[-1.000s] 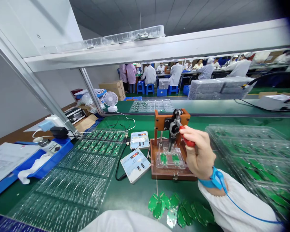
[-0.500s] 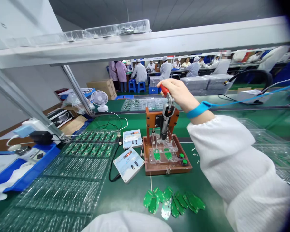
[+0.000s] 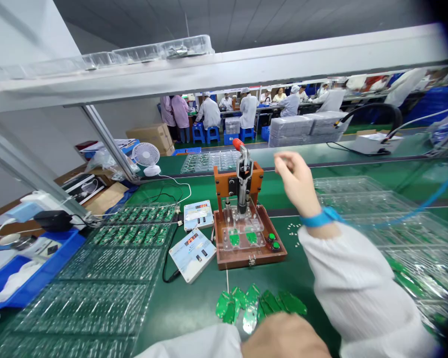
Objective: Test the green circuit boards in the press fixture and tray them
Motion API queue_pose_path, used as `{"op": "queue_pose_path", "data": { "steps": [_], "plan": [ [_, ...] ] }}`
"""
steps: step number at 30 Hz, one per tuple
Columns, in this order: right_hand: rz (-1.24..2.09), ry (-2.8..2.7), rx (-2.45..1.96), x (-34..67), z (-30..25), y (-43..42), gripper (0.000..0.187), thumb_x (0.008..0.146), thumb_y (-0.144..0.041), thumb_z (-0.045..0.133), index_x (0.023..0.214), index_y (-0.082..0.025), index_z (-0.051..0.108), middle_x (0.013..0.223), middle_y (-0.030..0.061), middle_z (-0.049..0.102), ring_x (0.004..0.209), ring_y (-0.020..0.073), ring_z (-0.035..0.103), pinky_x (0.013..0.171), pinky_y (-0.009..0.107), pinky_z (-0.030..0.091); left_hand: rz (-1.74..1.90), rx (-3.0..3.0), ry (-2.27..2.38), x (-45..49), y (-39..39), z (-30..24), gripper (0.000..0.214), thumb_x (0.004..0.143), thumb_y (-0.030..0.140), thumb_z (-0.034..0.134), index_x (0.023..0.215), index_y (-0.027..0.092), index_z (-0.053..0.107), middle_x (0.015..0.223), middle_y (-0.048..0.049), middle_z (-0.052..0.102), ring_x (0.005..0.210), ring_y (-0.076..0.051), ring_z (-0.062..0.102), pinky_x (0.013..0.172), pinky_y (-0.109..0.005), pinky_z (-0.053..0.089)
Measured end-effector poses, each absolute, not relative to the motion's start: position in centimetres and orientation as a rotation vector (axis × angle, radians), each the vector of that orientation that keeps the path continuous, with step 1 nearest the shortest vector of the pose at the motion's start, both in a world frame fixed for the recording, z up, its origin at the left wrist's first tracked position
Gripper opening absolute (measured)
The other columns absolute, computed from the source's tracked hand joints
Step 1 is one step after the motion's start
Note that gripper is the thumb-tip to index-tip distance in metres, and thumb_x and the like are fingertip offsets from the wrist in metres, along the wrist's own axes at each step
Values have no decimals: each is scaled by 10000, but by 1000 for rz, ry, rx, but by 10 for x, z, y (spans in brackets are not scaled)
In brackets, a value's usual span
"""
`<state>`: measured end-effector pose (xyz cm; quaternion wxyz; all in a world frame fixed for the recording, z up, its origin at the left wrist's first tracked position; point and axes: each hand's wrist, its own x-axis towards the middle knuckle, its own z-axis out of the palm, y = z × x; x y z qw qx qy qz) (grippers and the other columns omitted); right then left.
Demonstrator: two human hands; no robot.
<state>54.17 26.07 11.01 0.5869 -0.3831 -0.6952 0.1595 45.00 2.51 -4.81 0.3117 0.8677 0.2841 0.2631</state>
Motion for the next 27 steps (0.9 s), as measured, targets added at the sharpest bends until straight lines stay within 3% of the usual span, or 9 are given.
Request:
{"op": "queue_pose_path", "data": {
  "steps": [2, 5, 8, 12, 20, 24, 27],
  "plan": [
    [374, -1673, -944, 558, 73, 236, 335, 1002, -495, 547, 1017, -183, 667, 879, 27, 692, 813, 171, 639, 768, 315, 499, 897, 2242, 1003, 419, 36, -28, 273, 1000, 267, 438, 971, 237, 707, 953, -121, 726, 955, -283, 662, 858, -488, 540],
    [394, -1859, -998, 560, 25, 200, 302, 994, -444, 579, 903, -203, 735, 866, 41, 735, 807, 192, 656, 770, 337, 511, 1391, 2064, 1481, 368, 63, -6, 205, 1020, 201, 499, 863, 195, 631, 820, -54, 664, 806, -207, 622, 757, -376, 500],
    [374, -1989, -1041, 546, -5, 176, 256, 1007, -378, 567, 1012, -227, 774, 978, 71, 748, 946, 244, 649, 863, 412, 504, 1377, 2071, 1723, 336, 92, -3, 118, 996, 192, 558, 998, 183, 675, 1010, -82, 653, 997, -245, 603, 878, -404, 495],
    [360, -2045, -1087, 531, -17, 168, 248, 1008, -320, 566, 1123, -215, 758, 1150, 117, 706, 1138, 306, 590, 988, 517, 458, 1199, 2098, 1860, 328, 108, -13, 271, 1000, 235, 589, 1257, 209, 671, 1186, -107, 586, 1161, -288, 533, 1015, -472, 457],
    [608, -1953, -1049, 529, -11, 169, 203, 966, -296, 609, 1106, -219, 735, 1212, 109, 704, 1225, 306, 573, 1064, 552, 442, 1305, 1936, 1787, 336, 109, -18, 235, 968, 219, 598, 1194, 230, 661, 1239, -94, 594, 1226, -286, 528, 1076, -482, 429],
    [863, -1813, -1012, 535, -8, 164, 228, 962, -331, 610, 1105, -193, 723, 1053, 85, 764, 964, 228, 705, 917, 422, 566, 1505, 1946, 1746, 331, 105, -27, 171, 1001, 265, 594, 1161, 247, 649, 1150, -66, 669, 1135, -259, 591, 1028, -454, 454],
    [1041, -1709, -996, 544, -6, 157, 266, 924, -391, 670, 1057, -171, 740, 935, 70, 780, 808, 190, 728, 774, 333, 607, 1606, 1931, 1755, 325, 96, -34, 182, 1001, 308, 618, 1169, 240, 626, 1080, -57, 689, 1086, -253, 629, 1018, -457, 463]
  ]
}}
